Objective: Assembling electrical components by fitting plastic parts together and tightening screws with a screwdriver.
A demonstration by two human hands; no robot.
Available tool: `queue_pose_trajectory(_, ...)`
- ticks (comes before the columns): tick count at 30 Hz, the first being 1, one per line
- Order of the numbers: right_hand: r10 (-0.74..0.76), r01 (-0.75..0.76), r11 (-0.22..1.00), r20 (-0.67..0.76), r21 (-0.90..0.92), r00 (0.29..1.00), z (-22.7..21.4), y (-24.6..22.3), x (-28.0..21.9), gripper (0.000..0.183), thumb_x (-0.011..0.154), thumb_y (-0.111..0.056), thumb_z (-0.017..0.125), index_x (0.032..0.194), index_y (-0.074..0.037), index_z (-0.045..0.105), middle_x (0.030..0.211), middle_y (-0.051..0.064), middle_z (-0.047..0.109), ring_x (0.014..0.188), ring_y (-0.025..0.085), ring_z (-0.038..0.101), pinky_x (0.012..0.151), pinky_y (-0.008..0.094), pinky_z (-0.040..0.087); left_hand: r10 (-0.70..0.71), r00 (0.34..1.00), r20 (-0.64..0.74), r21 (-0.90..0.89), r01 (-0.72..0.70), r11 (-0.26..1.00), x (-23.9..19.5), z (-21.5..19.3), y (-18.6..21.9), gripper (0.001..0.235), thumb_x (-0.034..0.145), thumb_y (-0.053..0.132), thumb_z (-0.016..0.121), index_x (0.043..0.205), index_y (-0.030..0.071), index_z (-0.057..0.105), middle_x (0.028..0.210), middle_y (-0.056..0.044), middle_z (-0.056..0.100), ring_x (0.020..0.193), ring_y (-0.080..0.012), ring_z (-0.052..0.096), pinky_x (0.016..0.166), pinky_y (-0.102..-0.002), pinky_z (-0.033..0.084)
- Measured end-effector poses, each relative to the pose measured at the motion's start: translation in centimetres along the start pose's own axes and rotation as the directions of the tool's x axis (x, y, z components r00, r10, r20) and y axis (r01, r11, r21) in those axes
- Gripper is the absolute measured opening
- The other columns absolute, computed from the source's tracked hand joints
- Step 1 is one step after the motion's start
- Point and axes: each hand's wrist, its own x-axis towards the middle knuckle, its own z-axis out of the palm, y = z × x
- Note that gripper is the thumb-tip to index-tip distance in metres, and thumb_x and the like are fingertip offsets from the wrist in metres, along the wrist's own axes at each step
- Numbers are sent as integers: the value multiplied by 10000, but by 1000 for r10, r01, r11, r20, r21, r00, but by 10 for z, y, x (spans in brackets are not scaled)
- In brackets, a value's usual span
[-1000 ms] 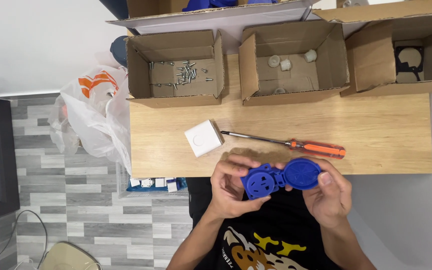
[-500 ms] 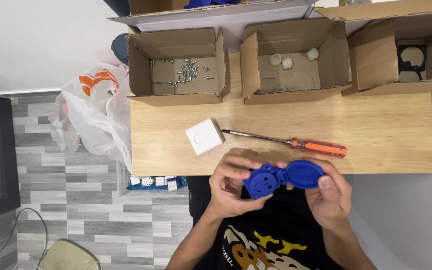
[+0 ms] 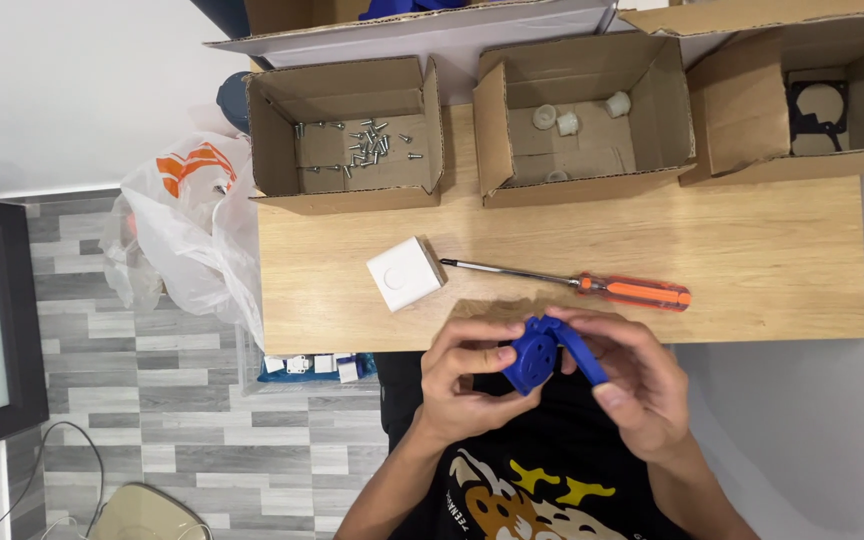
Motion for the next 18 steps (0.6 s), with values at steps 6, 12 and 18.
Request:
queue_pose_trajectory(6, -107, 102, 971, -11, -218, 994, 15, -1, 5, 611, 901, -191, 825, 1401, 43, 563, 1470, 307, 633, 1427, 417, 673, 1183, 442, 619, 71, 997, 26, -64, -69, 996, 1, 5, 2, 533, 854, 16, 971, 1278, 75, 654, 1291, -185, 668, 1195, -300, 737, 1098, -468, 711)
queue_pose_trajectory(12, -219, 184, 911, -55, -370, 974, 20, -2, 7, 693, 817, -209, 907, 1383, 22, 582, 1383, 261, 664, 1355, 375, 707, 1203, 449, 621, 147, 987, 60, -45, -145, 988, 8, 7, 5, 486, 927, 111, 948, 1325, 52, 675, 1319, -192, 683, 1212, -327, 749, 1115, -450, 692)
queue_pose_trajectory(18, -232, 201, 921, -55, -334, 971, 0, 2, 5, 717, 860, -298, 843, 1428, 24, 546, 1430, 283, 666, 1364, 377, 706, 1071, 384, 634, 248, 946, 207, 40, -261, 964, 42, -16, 19, 524, 924, 180, 954, 1316, 9, 651, 1297, -225, 702, 1158, -346, 781, 1058, -474, 695)
